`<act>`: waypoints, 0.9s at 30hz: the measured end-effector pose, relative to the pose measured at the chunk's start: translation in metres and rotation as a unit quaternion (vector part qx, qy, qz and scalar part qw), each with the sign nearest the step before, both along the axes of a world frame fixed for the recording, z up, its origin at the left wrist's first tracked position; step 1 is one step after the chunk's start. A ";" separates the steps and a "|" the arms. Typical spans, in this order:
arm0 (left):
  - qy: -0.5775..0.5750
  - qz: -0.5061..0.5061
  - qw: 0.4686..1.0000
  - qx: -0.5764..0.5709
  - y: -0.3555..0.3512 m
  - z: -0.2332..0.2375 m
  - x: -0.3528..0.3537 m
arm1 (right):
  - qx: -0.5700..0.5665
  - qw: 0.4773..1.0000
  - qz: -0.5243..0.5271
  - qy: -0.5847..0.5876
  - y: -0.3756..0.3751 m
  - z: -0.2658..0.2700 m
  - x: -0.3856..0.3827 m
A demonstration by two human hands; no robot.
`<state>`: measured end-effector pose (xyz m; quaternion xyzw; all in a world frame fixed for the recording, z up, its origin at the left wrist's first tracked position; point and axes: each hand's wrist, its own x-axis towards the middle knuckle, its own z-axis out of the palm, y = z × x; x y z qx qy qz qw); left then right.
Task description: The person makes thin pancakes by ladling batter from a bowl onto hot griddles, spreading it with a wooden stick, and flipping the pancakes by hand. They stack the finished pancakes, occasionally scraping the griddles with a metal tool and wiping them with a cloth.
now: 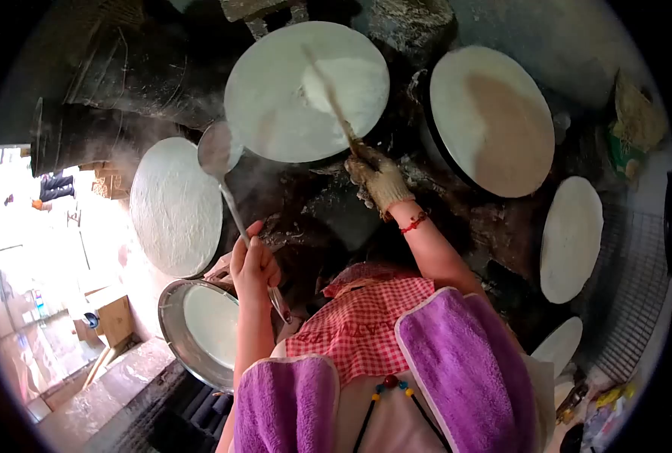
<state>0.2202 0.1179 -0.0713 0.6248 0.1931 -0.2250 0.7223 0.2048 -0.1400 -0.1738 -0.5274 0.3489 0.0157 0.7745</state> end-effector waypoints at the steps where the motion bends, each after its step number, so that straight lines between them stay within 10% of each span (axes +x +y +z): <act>1: -0.008 -0.012 1.000 -0.020 -0.006 0.008 0.003 | -0.015 1.000 0.025 -0.004 -0.004 0.008 0.006; 10: -0.053 -0.156 0.986 0.031 -0.052 0.018 0.062 | -0.084 0.994 0.069 -0.017 -0.025 0.010 0.032; 17: 0.062 -0.014 0.970 -0.234 -0.061 0.009 0.041 | -0.054 0.991 0.126 0.006 -0.052 0.024 -0.061; 20: 0.089 0.041 0.967 -0.235 -0.089 0.006 0.007 | 0.080 0.993 -0.070 -0.058 -0.052 -0.032 -0.067; 25: 0.108 0.013 0.950 -0.294 -0.131 0.001 0.009 | 0.172 0.982 0.055 -0.055 0.000 -0.032 -0.012; 27: 0.216 0.133 0.865 -0.433 -0.131 0.000 0.029 | 0.182 0.972 0.151 0.004 -0.012 -0.012 -0.019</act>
